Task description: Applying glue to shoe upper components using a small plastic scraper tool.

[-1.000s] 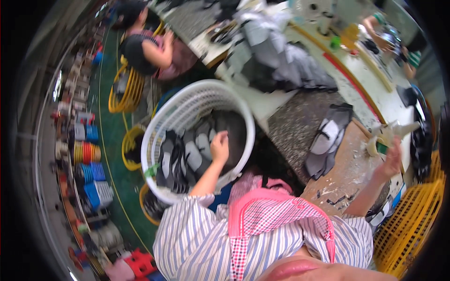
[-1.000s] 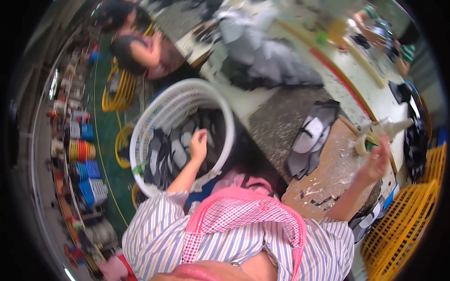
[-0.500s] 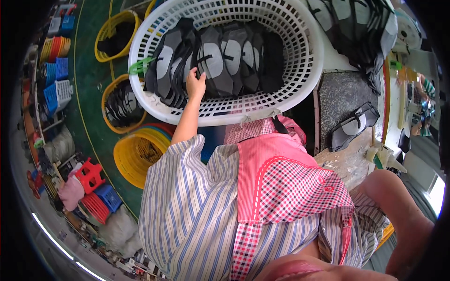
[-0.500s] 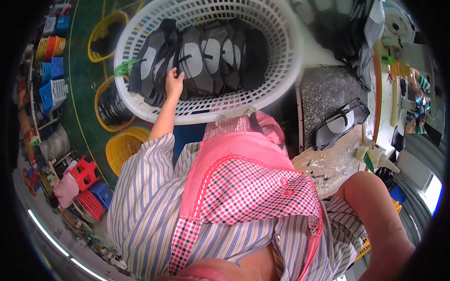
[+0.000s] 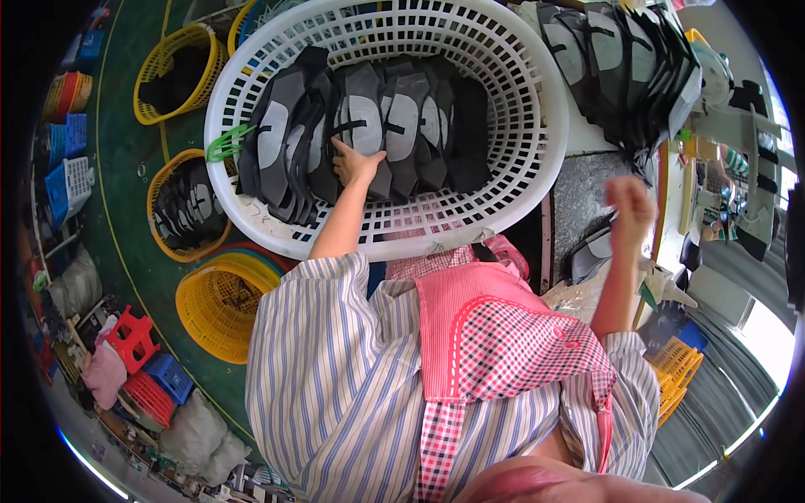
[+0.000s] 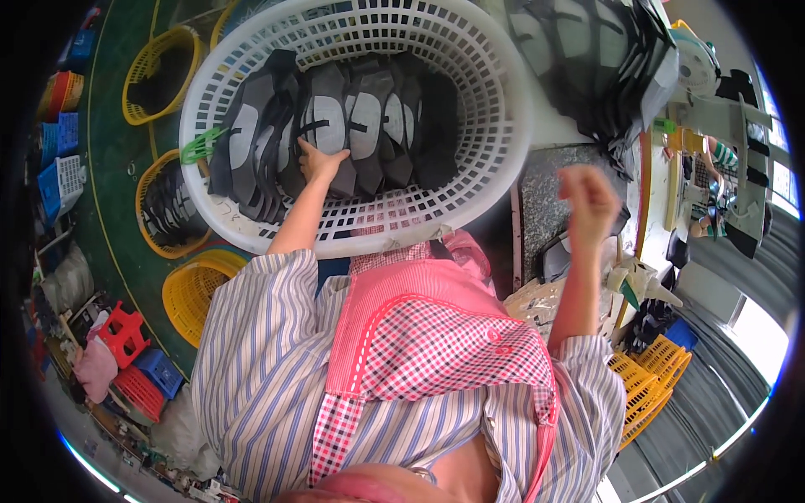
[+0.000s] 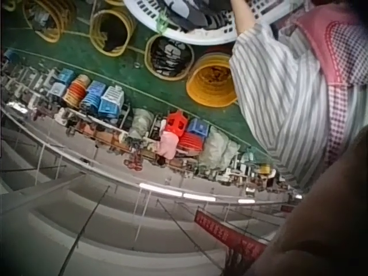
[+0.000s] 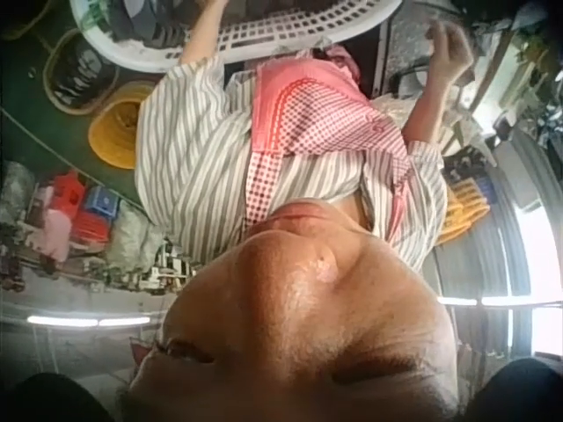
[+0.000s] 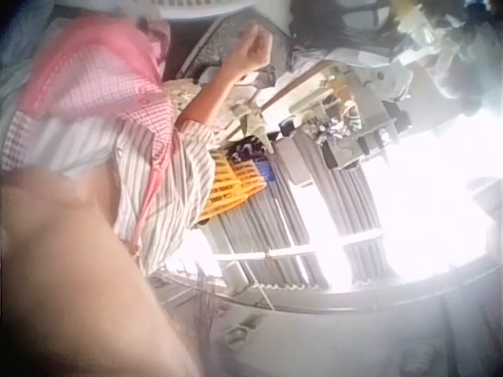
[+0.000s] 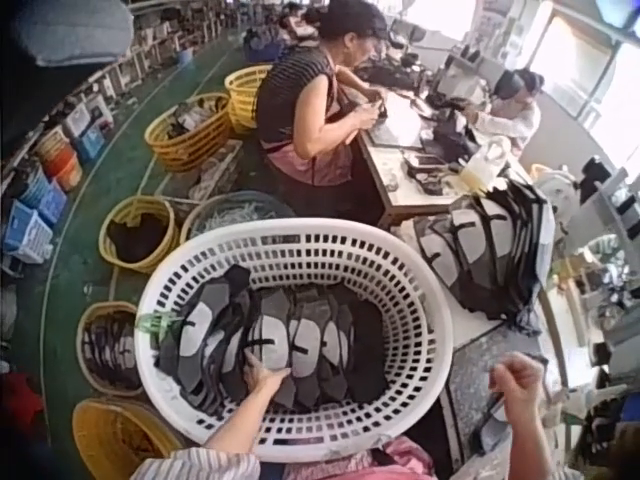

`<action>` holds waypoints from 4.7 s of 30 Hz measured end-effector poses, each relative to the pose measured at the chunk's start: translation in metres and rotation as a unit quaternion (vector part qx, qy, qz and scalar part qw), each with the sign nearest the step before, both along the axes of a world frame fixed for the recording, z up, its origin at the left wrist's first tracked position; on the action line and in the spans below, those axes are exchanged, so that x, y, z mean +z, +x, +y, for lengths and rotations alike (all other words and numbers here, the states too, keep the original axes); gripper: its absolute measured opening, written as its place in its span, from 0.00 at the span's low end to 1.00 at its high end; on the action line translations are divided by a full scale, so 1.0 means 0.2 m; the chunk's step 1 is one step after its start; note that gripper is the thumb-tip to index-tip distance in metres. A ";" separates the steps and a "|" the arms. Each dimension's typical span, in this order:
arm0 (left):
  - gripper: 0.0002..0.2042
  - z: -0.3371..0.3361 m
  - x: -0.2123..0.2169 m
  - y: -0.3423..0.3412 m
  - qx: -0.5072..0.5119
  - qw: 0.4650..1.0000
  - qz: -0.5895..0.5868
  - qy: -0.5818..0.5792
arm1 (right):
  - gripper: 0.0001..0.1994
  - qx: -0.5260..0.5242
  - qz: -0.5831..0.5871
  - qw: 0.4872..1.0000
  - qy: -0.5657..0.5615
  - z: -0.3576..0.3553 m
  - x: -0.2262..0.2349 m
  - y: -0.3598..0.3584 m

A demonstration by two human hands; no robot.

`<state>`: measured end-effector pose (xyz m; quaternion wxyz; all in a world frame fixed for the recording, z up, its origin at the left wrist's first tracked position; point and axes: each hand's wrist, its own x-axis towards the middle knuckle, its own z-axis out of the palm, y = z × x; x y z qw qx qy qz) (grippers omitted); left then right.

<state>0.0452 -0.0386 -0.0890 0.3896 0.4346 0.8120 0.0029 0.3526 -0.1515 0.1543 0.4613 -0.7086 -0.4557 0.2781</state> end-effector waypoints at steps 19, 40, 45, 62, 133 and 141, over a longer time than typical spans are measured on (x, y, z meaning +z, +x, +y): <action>0.37 0.26 0.62 -0.44 -0.074 0.947 0.025 0.312 | 0.08 0.237 0.058 0.942 -0.232 0.17 -0.47 -0.40; 0.38 0.48 0.06 -0.59 -0.235 0.875 0.366 0.212 | 0.23 -0.077 0.603 0.793 -0.036 -0.14 -0.48 -0.24; 0.29 0.54 0.01 -0.60 -0.177 0.932 0.286 0.137 | 0.24 -0.185 0.656 0.728 -0.072 -0.16 -0.45 -0.27; 0.39 0.33 -0.45 -1.00 0.048 0.984 -0.099 0.142 | 0.25 -0.145 0.663 0.726 -0.109 -0.12 -0.48 -0.30; 0.16 -0.76 1.33 1.88 -0.391 0.647 -0.634 0.162 | 0.22 -0.303 0.142 0.893 0.300 -1.32 0.13 0.78; 0.13 -0.77 1.20 2.14 -0.320 0.606 -0.724 -0.080 | 0.22 -0.382 0.204 0.829 0.353 -1.37 0.12 0.76</action>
